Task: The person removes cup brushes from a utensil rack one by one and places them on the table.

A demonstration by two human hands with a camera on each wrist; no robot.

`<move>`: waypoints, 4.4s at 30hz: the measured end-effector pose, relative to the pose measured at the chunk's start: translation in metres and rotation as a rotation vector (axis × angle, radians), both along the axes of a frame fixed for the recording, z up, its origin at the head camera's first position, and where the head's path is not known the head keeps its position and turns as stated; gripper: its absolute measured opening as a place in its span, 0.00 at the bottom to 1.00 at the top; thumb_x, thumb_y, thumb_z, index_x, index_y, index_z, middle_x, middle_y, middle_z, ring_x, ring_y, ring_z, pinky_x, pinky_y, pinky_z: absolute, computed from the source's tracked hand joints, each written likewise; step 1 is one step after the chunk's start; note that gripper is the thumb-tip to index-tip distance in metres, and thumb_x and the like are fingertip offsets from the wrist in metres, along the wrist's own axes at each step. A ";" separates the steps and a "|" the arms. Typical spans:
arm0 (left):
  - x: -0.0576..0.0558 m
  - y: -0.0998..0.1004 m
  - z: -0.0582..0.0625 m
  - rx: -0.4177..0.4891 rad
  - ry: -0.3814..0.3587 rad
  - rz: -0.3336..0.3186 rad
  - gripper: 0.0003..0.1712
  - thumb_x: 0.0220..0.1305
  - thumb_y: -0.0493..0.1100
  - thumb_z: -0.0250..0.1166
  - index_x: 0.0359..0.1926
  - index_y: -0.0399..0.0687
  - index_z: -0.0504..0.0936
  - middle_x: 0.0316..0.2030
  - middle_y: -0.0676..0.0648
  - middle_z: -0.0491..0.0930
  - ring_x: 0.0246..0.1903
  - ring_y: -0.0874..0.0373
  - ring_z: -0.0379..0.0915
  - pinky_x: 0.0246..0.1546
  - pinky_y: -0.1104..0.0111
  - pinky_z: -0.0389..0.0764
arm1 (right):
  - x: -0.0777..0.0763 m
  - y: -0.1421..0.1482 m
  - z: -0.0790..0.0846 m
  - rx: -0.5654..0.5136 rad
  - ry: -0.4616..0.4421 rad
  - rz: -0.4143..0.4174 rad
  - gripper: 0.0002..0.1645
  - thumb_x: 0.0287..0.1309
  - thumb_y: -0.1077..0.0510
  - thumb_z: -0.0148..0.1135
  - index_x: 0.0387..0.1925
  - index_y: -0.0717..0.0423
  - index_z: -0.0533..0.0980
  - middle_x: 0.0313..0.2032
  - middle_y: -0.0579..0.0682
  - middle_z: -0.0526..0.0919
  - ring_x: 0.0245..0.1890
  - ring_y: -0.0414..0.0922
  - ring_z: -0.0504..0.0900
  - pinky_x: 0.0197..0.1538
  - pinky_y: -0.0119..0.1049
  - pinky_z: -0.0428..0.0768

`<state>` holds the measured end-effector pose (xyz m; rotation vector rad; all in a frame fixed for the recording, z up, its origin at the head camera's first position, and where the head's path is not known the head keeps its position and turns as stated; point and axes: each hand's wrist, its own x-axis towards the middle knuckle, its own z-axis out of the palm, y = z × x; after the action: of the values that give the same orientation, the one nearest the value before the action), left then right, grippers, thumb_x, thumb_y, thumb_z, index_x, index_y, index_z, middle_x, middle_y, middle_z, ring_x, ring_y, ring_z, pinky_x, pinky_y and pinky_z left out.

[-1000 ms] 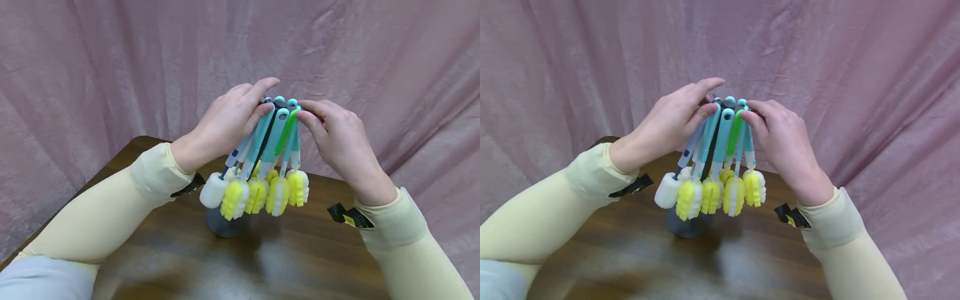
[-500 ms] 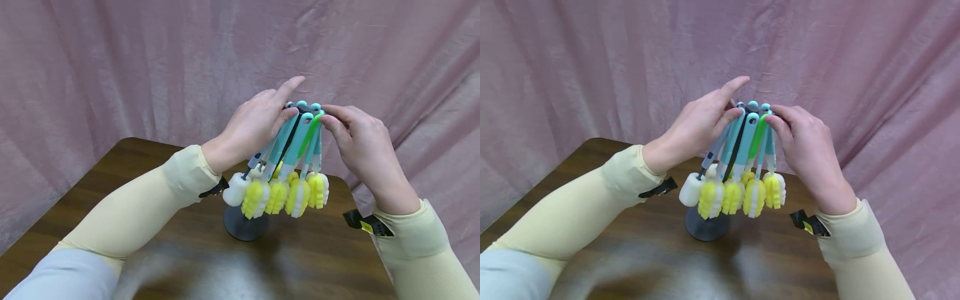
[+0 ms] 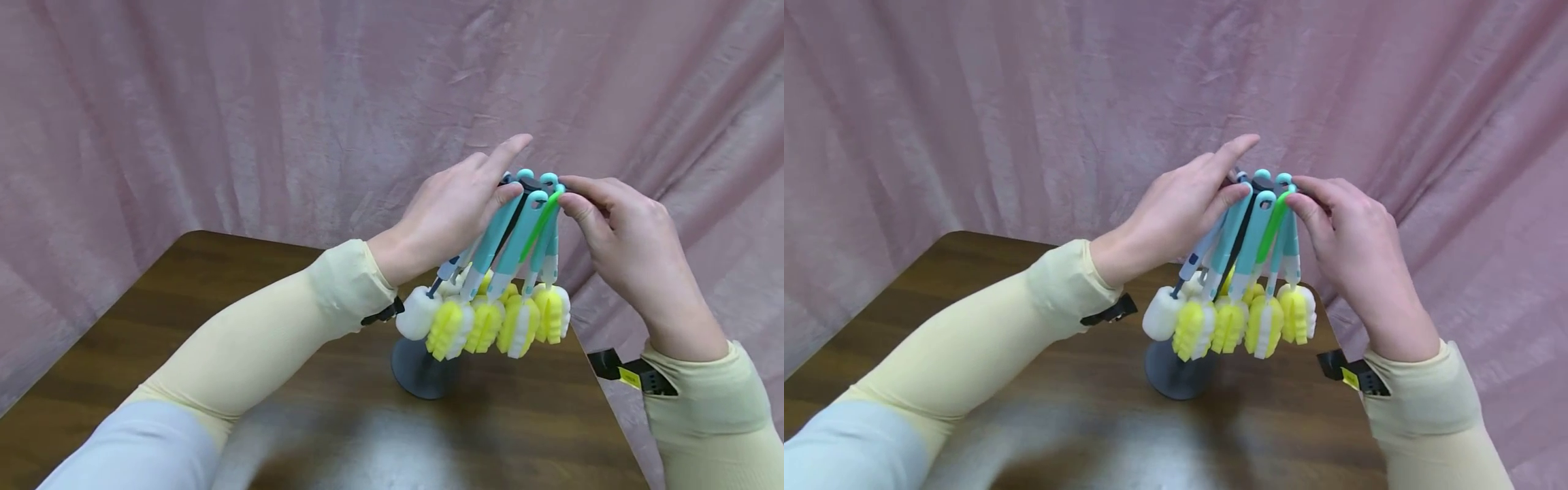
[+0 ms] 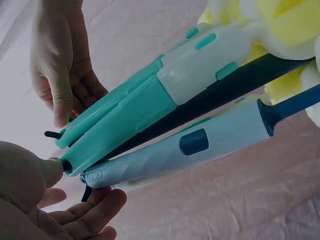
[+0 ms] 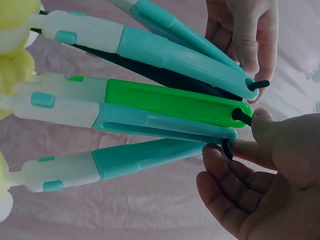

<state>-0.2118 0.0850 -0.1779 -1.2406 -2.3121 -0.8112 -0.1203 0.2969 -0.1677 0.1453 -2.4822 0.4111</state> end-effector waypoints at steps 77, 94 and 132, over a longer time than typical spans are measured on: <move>0.010 -0.009 -0.124 0.145 -0.270 -0.037 0.27 0.68 0.56 0.62 0.64 0.55 0.72 0.50 0.58 0.77 0.49 0.67 0.76 0.45 0.72 0.74 | -0.029 -0.008 -0.037 0.002 0.473 0.112 0.18 0.68 0.53 0.60 0.55 0.51 0.83 0.54 0.46 0.84 0.56 0.52 0.79 0.61 0.39 0.70; 0.022 -0.001 -0.149 0.212 -0.228 -0.035 0.25 0.67 0.55 0.64 0.62 0.56 0.75 0.48 0.58 0.78 0.46 0.67 0.75 0.41 0.74 0.72 | -0.016 -0.011 -0.035 -0.105 0.510 0.259 0.17 0.61 0.56 0.66 0.50 0.57 0.85 0.51 0.50 0.85 0.55 0.45 0.82 0.60 0.34 0.72; 0.024 -0.012 -0.135 0.177 -0.095 0.041 0.10 0.66 0.51 0.66 0.45 0.55 0.80 0.34 0.63 0.74 0.28 0.70 0.68 0.28 0.78 0.68 | -0.007 -0.023 -0.048 0.110 0.585 -0.057 0.23 0.67 0.52 0.47 0.49 0.51 0.86 0.49 0.44 0.86 0.45 0.54 0.85 0.34 0.52 0.77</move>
<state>-0.1878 0.0732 -0.3132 -1.0968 -2.2740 -1.0560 -0.1275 0.2738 -0.2157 0.2060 -1.9255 0.1723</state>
